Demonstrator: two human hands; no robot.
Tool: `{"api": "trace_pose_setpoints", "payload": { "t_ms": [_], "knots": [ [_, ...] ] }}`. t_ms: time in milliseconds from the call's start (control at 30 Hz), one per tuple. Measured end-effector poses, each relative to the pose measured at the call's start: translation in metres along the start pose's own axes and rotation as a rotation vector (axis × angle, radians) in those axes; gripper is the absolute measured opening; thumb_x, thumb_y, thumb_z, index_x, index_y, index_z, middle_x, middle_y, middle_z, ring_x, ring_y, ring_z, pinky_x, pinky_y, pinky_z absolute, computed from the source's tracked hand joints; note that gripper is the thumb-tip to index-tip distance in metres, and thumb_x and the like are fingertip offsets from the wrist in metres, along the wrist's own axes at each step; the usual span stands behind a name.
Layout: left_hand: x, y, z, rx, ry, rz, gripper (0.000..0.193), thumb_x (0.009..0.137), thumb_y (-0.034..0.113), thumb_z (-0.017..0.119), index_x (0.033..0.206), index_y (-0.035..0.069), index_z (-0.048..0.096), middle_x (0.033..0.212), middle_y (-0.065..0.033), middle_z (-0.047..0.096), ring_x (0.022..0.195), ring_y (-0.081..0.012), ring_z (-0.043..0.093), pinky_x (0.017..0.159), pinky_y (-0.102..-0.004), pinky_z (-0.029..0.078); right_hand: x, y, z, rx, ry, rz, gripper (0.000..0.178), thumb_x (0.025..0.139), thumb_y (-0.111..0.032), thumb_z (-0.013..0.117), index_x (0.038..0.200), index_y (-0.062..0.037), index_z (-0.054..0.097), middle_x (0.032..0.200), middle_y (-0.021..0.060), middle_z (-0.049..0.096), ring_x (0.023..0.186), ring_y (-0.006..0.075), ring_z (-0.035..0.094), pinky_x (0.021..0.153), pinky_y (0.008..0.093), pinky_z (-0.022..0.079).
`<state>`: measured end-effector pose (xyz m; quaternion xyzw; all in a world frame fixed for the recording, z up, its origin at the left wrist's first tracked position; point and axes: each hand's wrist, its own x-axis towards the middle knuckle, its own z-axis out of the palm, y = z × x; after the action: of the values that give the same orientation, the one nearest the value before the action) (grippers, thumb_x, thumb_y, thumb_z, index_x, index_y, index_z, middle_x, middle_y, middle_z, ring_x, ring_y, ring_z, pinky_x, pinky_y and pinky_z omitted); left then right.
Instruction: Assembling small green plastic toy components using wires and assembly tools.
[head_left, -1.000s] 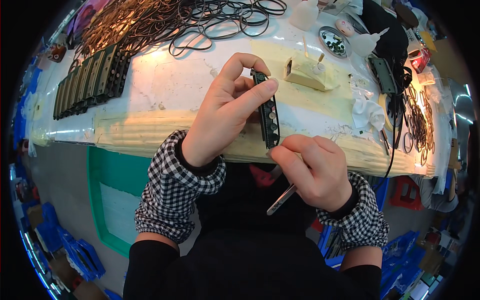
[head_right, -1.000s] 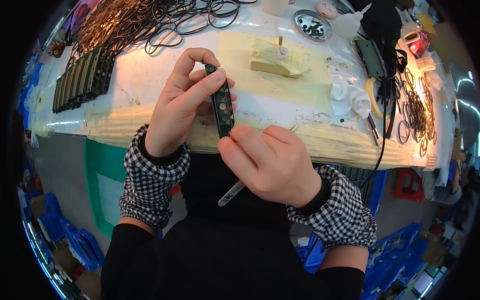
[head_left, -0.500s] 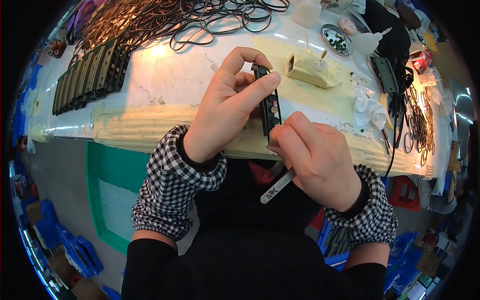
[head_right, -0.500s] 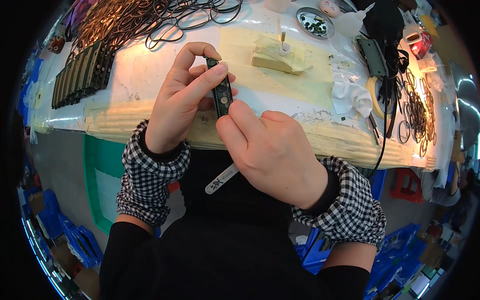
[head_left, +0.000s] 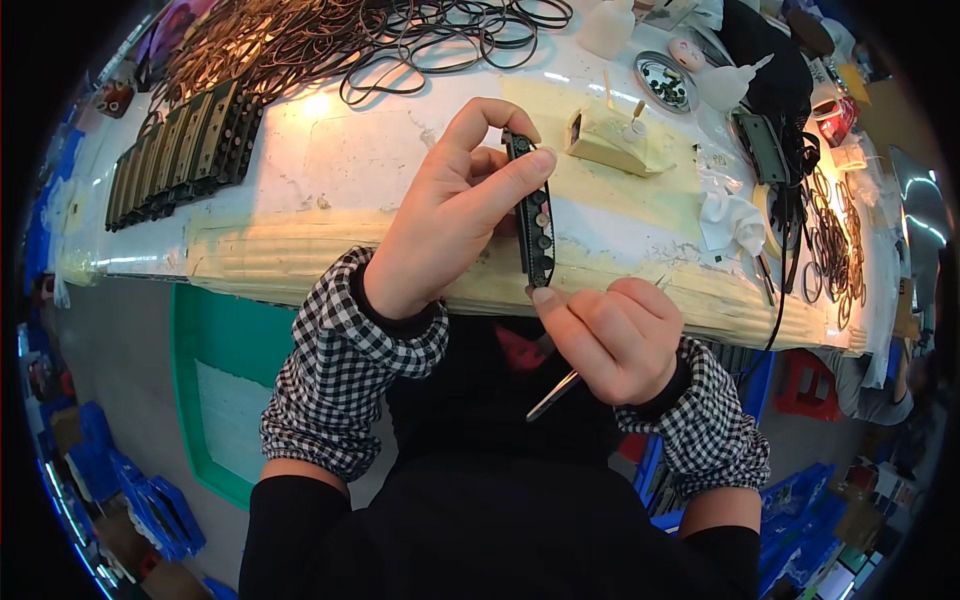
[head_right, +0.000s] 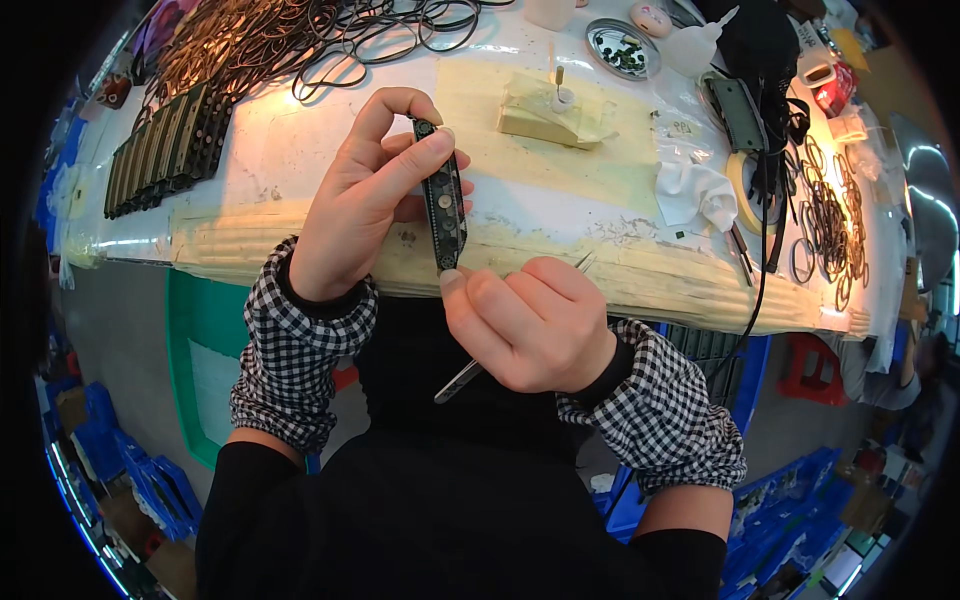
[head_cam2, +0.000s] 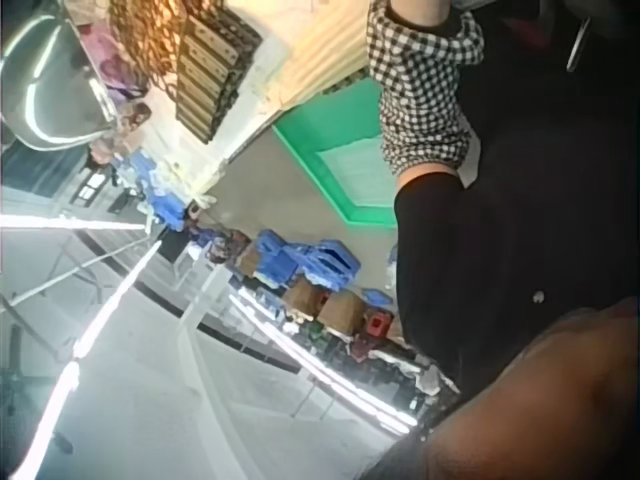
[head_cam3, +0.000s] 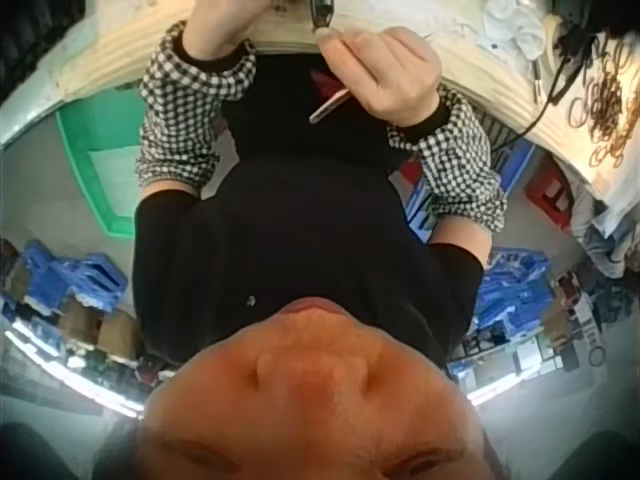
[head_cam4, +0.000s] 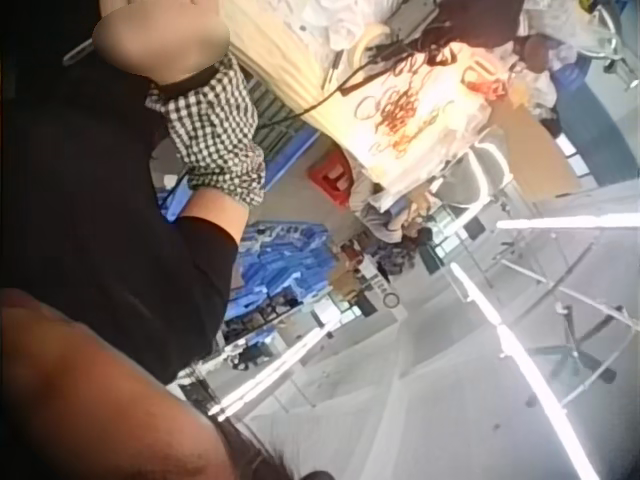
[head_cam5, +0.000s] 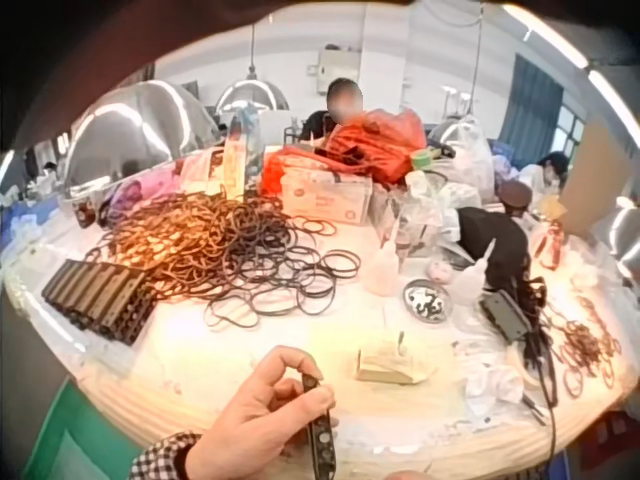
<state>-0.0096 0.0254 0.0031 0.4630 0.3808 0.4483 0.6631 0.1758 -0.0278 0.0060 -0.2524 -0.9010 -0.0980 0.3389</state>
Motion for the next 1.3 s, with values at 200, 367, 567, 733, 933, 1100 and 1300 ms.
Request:
{"api": "trace_pose_setpoints", "payload": {
  "t_ms": [200,367,567,733,933,1100,1300],
  "knots": [
    [-0.001,-0.001,0.001,-0.023,-0.026,0.016,0.022,0.096,0.020,0.055,0.114,0.014,0.044,0.097,-0.0085,0.060,0.083,-0.0144,0.064,0.070,-0.0292,0.055,-0.003,-0.003,-0.001,0.281,0.086,0.359,0.013,0.075,-0.004,0.069,0.088,-0.0039,0.065,0.075,0.0037,0.058,0.049,0.0115,0.046,0.043,0.0226,0.035],
    [-0.002,-0.001,0.000,-0.005,-0.022,0.027,0.022,0.096,0.018,0.055,0.114,0.013,0.043,0.098,-0.0099,0.061,0.084,-0.0160,0.064,0.072,-0.0297,0.055,0.021,0.000,-0.018,0.949,-0.130,1.150,0.011,0.088,-0.010,0.064,0.087,0.0006,0.061,0.072,0.0006,0.060,0.048,-0.0003,0.043,0.042,0.0179,0.032],
    [-0.002,-0.005,-0.001,-0.010,-0.034,0.053,0.022,0.096,0.016,0.055,0.114,0.012,0.043,0.099,-0.0115,0.060,0.086,-0.0170,0.064,0.075,-0.0297,0.054,0.026,0.020,-0.012,1.152,-0.331,1.155,0.016,0.087,-0.015,0.065,0.085,0.0001,0.060,0.070,0.0007,0.058,0.057,0.0025,0.048,0.051,0.0192,0.039],
    [-0.003,-0.004,-0.002,-0.010,-0.038,0.057,0.022,0.096,0.016,0.054,0.115,0.013,0.043,0.099,-0.0116,0.060,0.087,-0.0168,0.064,0.074,-0.0292,0.054,0.031,0.020,-0.017,1.292,-0.344,1.269,0.015,0.088,-0.015,0.064,0.083,-0.0011,0.059,0.073,-0.0011,0.057,0.064,0.0038,0.049,0.056,0.0202,0.040],
    [-0.004,-0.005,-0.003,0.011,-0.047,0.043,0.021,0.097,0.017,0.054,0.114,0.013,0.043,0.100,-0.0118,0.061,0.087,-0.0167,0.064,0.071,-0.0291,0.055,0.027,0.016,-0.016,1.265,-0.294,1.266,0.016,0.089,-0.015,0.062,0.082,-0.0021,0.056,0.073,-0.0021,0.054,0.062,0.0036,0.047,0.054,0.0197,0.039],
    [-0.001,-0.004,-0.002,0.026,-0.070,0.029,0.021,0.097,0.018,0.053,0.114,0.013,0.042,0.100,-0.0122,0.061,0.087,-0.0168,0.065,0.071,-0.0298,0.056,0.021,0.016,-0.017,1.313,-0.451,1.296,0.017,0.096,-0.020,0.054,0.088,-0.0060,0.050,0.068,-0.0044,0.044,0.050,0.0009,0.036,0.044,0.0174,0.027],
    [-0.003,-0.004,-0.001,-0.014,-0.035,0.032,0.021,0.097,0.019,0.054,0.114,0.014,0.043,0.099,-0.0122,0.062,0.086,-0.0167,0.065,0.074,-0.0308,0.056,0.020,0.008,-0.020,1.336,-0.431,1.299,0.017,0.096,-0.018,0.053,0.091,-0.0022,0.052,0.069,-0.0009,0.050,0.053,0.0042,0.042,0.047,0.0204,0.035]
  ]
}}
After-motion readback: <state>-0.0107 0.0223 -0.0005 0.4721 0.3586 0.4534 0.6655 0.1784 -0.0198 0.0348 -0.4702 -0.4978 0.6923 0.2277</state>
